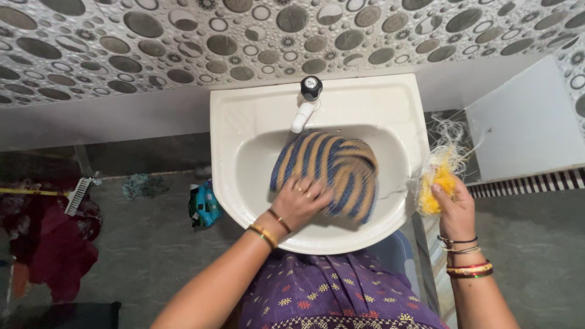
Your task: The person washes a woven mat in a sink by rinsing it with water, applying detergent from a packet, and scrubbing it with a sponge.
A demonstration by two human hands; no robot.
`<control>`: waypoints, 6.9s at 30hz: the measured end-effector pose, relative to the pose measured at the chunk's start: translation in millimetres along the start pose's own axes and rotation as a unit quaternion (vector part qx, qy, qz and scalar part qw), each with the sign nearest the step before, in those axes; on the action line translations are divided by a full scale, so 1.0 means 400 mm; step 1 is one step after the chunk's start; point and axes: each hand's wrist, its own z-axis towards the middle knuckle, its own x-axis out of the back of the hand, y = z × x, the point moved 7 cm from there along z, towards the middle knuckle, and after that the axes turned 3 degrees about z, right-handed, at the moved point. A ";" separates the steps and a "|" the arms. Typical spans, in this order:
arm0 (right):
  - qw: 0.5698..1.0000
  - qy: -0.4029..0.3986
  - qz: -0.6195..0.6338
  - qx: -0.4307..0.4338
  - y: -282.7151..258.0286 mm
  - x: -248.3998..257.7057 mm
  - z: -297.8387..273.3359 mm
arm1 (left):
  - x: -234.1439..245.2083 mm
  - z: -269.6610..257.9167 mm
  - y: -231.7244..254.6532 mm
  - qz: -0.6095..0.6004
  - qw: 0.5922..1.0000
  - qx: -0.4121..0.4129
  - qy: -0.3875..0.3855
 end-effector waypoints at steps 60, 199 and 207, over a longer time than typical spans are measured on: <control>0.632 -0.267 -0.717 0.121 0.333 -0.717 0.098 | -0.131 -0.293 -0.101 -0.198 0.932 0.303 -0.035; 0.674 -0.374 -0.593 0.231 0.293 -0.806 -0.070 | -0.228 -0.294 -0.089 -0.176 0.899 0.355 -0.185; 0.666 -0.247 -0.659 0.247 0.326 -0.776 0.102 | -0.205 -0.297 -0.094 -0.162 0.913 0.365 -0.087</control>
